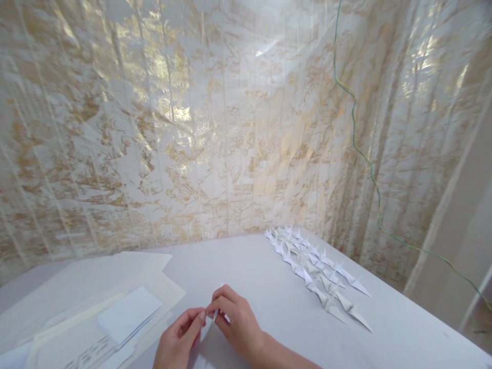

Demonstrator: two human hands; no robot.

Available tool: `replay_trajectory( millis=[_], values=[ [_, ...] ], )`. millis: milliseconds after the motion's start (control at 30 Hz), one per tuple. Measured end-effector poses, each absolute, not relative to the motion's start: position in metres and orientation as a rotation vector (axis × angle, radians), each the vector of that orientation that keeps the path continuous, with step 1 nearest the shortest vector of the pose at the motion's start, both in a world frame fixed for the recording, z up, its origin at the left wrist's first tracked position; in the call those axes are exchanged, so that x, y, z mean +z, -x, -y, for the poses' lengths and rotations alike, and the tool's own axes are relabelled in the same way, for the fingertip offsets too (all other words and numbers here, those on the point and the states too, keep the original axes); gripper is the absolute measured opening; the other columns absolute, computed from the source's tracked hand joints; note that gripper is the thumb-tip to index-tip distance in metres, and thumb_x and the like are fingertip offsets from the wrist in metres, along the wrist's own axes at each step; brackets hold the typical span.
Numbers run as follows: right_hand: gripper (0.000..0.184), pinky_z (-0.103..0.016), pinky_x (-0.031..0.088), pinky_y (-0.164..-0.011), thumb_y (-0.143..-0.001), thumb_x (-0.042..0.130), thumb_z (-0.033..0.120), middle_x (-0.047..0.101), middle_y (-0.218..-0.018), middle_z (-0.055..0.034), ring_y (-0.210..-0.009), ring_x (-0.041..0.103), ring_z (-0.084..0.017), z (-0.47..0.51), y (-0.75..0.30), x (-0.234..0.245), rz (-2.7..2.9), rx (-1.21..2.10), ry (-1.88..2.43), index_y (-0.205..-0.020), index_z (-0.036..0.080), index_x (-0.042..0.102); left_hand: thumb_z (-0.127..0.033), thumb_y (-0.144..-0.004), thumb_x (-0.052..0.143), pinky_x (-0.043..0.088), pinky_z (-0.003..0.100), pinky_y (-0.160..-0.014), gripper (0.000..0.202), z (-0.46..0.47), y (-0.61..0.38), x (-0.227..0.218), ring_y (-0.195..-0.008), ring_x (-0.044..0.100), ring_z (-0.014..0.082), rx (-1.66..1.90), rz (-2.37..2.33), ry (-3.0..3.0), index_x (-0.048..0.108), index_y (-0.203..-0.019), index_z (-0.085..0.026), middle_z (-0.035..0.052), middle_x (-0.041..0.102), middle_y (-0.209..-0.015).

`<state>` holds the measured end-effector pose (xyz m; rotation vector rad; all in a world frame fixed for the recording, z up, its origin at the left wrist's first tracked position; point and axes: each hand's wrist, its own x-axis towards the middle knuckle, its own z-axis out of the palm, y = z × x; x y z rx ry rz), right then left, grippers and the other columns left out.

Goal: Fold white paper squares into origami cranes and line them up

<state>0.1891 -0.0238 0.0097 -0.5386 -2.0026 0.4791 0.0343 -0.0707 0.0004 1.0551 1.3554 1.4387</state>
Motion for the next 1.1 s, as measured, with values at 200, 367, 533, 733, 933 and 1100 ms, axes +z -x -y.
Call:
replay_trajectory(
  millis=[200,367,533,733,933,1100],
  values=[
    [0.013,-0.024,0.048,-0.067,-0.091,0.057,0.019,0.061,-0.091,-0.0068,-0.075,0.058,-0.015,0.024,-0.189,0.009,1.951,0.547,0.532,-0.094,0.02,0.07,-0.061,-0.054,0.085,0.037,0.02,-0.052,0.05,0.069,-0.036,0.003,-0.053,0.043,0.0086,1.394,-1.174,-0.906,0.076,-0.072,-0.016,-0.0043,0.056,-0.055],
    [0.012,-0.025,0.049,-0.067,-0.091,0.059,0.024,0.06,-0.09,-0.0068,-0.074,0.058,-0.015,0.028,-0.189,0.011,1.91,0.664,0.478,-0.091,0.02,0.07,-0.05,-0.051,0.092,0.045,0.018,-0.055,0.044,0.074,-0.037,0.016,-0.054,0.048,0.0056,1.33,-1.02,-0.772,0.076,-0.071,-0.014,-0.0029,0.06,-0.062],
    [0.014,-0.025,0.049,-0.068,-0.091,0.062,0.03,0.061,-0.086,-0.0061,-0.077,0.059,-0.016,0.033,-0.188,0.014,1.826,0.716,0.467,-0.088,0.019,0.07,-0.047,-0.051,0.094,0.048,0.016,-0.057,0.044,0.079,-0.04,0.023,-0.053,0.05,0.0036,1.268,-0.937,-0.697,0.076,-0.075,-0.014,-0.004,0.061,-0.065],
    [0.023,-0.027,0.047,-0.07,-0.091,0.064,0.04,0.061,-0.084,-0.0054,-0.078,0.058,-0.017,0.033,-0.185,0.013,1.776,0.744,0.533,-0.085,0.019,0.07,-0.044,-0.052,0.094,0.046,0.017,-0.056,0.04,0.078,-0.039,0.022,-0.052,0.048,0.0042,1.258,-0.896,-0.722,0.074,-0.075,-0.017,-0.0057,0.058,-0.062],
    [0.031,-0.027,0.047,-0.069,-0.092,0.062,0.047,0.06,-0.08,-0.004,-0.075,0.059,-0.017,0.031,-0.187,0.011,1.813,0.711,0.52,-0.08,0.019,0.067,-0.044,-0.06,0.089,0.046,0.02,-0.056,0.035,0.079,-0.04,0.021,-0.054,0.049,0.0073,1.261,-0.892,-0.794,0.07,-0.073,-0.018,-0.0047,0.057,-0.063],
    [0.033,-0.026,0.046,-0.068,-0.091,0.062,0.049,0.06,-0.078,-0.0034,-0.074,0.058,-0.016,0.032,-0.187,0.012,1.808,0.74,0.523,-0.079,0.019,0.069,-0.053,-0.067,0.083,0.043,0.021,-0.059,0.038,0.074,-0.038,0.015,-0.056,0.049,0.0074,1.264,-0.93,-0.95,0.069,-0.078,-0.019,-0.0049,0.057,-0.066]
  ],
)
